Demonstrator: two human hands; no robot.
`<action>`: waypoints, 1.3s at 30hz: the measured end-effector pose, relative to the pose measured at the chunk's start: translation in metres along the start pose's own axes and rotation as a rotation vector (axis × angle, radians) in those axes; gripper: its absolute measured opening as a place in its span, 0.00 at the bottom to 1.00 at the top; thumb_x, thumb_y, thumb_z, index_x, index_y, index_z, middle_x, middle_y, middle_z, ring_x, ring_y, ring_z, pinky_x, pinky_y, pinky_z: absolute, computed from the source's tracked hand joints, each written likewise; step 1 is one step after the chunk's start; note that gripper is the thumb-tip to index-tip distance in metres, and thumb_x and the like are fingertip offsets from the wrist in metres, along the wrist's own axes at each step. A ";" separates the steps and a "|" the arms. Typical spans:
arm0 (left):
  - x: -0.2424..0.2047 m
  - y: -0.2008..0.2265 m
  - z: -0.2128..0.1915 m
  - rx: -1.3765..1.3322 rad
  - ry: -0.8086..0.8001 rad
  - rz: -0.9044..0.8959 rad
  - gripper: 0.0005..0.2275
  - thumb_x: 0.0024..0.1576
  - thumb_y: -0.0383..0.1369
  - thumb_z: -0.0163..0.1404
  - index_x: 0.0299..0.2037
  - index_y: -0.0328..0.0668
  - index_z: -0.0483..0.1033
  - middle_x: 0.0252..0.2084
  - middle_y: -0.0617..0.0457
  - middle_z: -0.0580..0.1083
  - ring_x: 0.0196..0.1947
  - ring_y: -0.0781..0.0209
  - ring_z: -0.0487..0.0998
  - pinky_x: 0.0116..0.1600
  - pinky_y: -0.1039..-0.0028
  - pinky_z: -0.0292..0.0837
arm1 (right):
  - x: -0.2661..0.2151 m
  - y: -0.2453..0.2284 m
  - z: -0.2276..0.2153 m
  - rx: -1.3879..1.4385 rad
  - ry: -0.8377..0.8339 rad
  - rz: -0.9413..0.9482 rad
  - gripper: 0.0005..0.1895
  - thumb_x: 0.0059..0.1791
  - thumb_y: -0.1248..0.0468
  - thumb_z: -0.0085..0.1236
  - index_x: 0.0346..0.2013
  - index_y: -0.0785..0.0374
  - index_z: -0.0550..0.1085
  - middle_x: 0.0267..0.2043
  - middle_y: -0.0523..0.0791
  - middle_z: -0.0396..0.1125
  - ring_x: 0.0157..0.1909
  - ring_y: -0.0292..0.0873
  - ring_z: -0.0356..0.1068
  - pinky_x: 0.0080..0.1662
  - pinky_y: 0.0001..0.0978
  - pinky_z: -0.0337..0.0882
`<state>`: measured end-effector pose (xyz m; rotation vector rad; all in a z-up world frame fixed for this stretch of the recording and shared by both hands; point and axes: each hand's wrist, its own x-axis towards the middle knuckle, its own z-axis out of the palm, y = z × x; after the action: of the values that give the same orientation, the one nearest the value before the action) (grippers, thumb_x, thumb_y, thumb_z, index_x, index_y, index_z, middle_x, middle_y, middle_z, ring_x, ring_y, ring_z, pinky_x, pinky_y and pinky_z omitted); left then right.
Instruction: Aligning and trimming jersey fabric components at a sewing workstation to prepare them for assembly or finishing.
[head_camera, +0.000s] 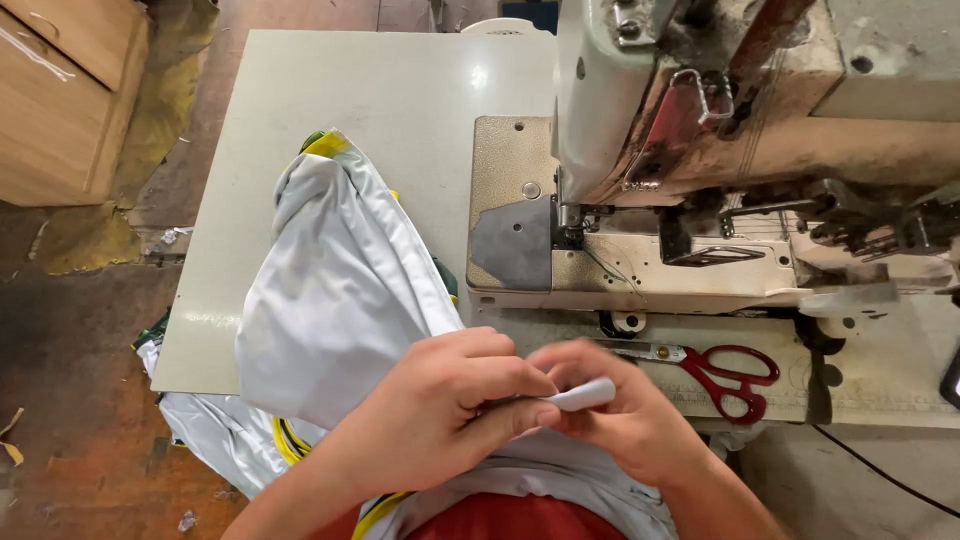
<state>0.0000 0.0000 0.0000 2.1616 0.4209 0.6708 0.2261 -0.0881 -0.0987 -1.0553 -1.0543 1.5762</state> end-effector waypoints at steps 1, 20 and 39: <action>0.000 -0.002 -0.002 0.001 0.003 -0.001 0.04 0.66 0.34 0.52 0.43 0.47 0.80 0.25 0.57 0.63 0.25 0.60 0.66 0.32 0.70 0.62 | 0.000 0.013 -0.003 -0.001 -0.003 0.000 0.21 0.48 0.64 0.70 0.55 0.63 0.77 0.35 0.45 0.73 0.34 0.37 0.67 0.39 0.29 0.68; -0.041 -0.018 -0.011 -0.452 0.380 -0.481 0.04 0.62 0.30 0.56 0.40 0.39 0.77 0.27 0.58 0.71 0.24 0.71 0.67 0.27 0.79 0.66 | 0.024 -0.091 0.010 -0.757 0.392 0.376 0.36 0.48 0.60 0.66 0.70 0.35 0.65 0.33 0.41 0.68 0.27 0.40 0.56 0.39 0.29 0.58; -0.043 -0.020 -0.048 -0.070 0.549 -0.377 0.11 0.62 0.25 0.54 0.55 0.32 0.76 0.30 0.52 0.75 0.31 0.71 0.71 0.39 0.83 0.63 | -0.031 -0.036 -0.089 0.282 -0.244 -0.217 0.22 0.51 0.59 0.78 0.39 0.76 0.77 0.37 0.58 0.77 0.35 0.53 0.77 0.35 0.43 0.76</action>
<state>-0.0649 0.0199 -0.0042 1.7388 1.0466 1.0353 0.3258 -0.0979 -0.0825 -0.5502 -1.0311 1.6434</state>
